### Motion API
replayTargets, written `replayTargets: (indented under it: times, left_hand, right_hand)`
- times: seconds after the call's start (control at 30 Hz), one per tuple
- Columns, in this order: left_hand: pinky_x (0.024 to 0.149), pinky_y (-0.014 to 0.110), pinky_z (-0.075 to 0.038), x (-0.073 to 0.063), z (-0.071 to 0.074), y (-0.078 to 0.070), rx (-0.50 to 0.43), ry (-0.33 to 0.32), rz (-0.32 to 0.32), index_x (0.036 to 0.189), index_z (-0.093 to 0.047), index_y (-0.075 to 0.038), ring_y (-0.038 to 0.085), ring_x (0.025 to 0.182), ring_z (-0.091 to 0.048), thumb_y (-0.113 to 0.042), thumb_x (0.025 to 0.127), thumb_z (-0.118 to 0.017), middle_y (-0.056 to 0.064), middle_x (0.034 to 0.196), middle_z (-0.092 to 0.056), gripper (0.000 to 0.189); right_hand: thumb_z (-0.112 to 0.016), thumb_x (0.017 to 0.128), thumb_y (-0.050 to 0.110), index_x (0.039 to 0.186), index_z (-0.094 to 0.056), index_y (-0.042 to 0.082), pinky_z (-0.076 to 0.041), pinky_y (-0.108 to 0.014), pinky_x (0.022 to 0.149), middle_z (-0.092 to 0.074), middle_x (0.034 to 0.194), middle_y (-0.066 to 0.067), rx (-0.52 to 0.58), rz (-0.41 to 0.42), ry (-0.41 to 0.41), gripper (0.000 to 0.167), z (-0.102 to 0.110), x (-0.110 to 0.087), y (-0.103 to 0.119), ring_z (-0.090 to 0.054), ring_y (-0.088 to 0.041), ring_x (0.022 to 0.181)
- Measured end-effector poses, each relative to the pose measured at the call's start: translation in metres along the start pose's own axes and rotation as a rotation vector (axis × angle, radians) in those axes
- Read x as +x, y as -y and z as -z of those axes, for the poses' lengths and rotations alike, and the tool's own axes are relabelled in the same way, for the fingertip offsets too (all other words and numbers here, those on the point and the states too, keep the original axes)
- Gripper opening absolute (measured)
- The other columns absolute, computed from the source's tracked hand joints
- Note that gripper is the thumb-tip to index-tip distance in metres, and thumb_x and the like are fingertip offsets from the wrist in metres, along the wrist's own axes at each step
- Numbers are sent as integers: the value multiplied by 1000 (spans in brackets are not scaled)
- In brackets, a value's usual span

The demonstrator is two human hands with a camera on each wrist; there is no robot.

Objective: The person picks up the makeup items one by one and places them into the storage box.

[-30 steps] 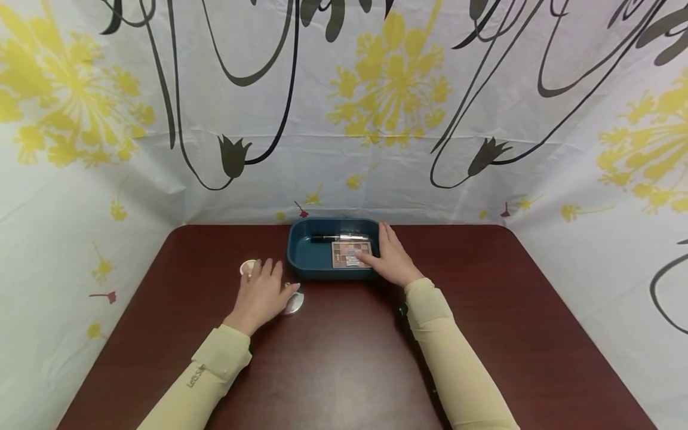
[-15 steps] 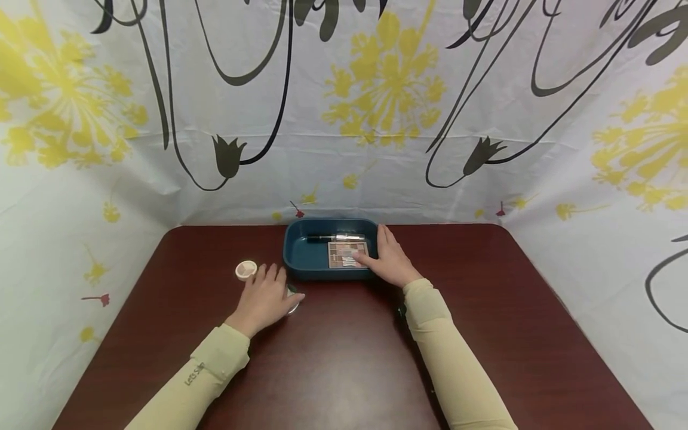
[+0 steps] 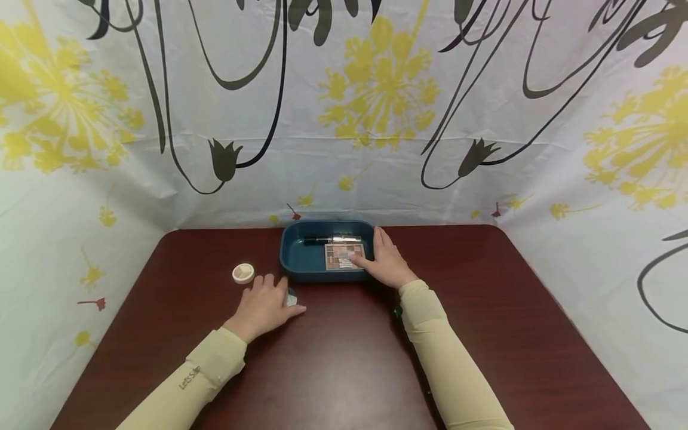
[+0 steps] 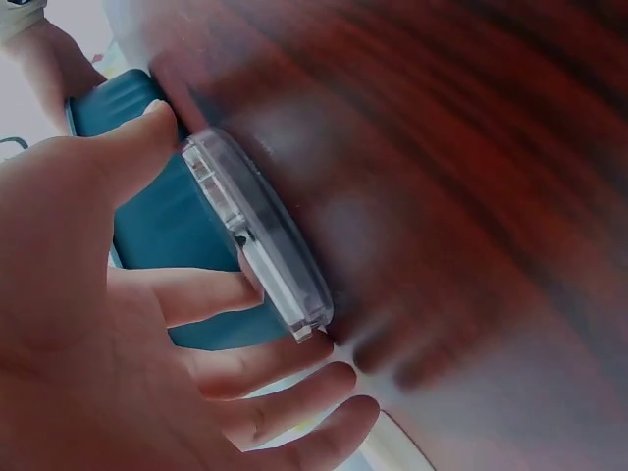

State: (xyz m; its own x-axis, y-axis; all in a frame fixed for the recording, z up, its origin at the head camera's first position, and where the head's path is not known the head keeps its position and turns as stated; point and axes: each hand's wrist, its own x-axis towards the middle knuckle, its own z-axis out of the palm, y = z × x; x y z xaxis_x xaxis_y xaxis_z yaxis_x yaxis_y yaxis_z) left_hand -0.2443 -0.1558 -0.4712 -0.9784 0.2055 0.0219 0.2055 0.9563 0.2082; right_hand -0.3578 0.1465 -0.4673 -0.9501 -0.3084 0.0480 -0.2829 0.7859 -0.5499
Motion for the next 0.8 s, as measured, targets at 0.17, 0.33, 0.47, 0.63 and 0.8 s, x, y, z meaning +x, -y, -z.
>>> replayTargets:
  times: [0.17, 0.33, 0.47, 0.63, 0.8]
  left_hand:
    - [70, 47, -53, 2, 2, -1, 3, -5, -18, 117, -68, -2, 32, 94, -49, -59, 81, -78, 19, 104, -54, 69]
    - [63, 42, -52, 5, 3, -2, -18, -1, -31, 103, -69, -2, 32, 91, -49, -48, 81, -82, 18, 99, -53, 52]
    - [62, 41, -53, 6, 5, -3, -32, 7, -25, 102, -69, -2, 32, 92, -49, -42, 82, -83, 18, 100, -53, 47]
    - [61, 41, -53, 5, 6, -2, -34, -2, -32, 96, -69, -4, 32, 91, -50, -40, 81, -84, 17, 97, -53, 42]
    - [61, 40, -53, 4, 7, -2, -43, -8, -30, 99, -69, -4, 31, 90, -50, -38, 80, -84, 16, 96, -53, 42]
  right_hand:
    - [-58, 92, 67, 161, 4, 5, -16, -55, 119, 1, 168, -16, 5, -7, 11, 111, 0, 0, -1, -5, -33, 153]
    - [-55, 91, 71, 161, 2, 4, -17, -54, 119, 0, 168, -16, -6, -5, 8, 112, -1, 1, -3, -5, -32, 153]
    - [-55, 91, 71, 161, 1, 4, -17, -54, 119, -1, 168, -16, -7, -3, 3, 112, -1, 0, -2, -5, -31, 153]
    - [-58, 94, 64, 160, 1, 0, -17, -56, 119, -2, 167, -20, -8, 13, 0, 109, -1, 1, -2, -5, -34, 153]
    - [-57, 94, 64, 161, 1, 2, -17, -54, 119, 0, 167, -17, -9, 8, 0, 108, -2, 2, -3, -5, -32, 153]
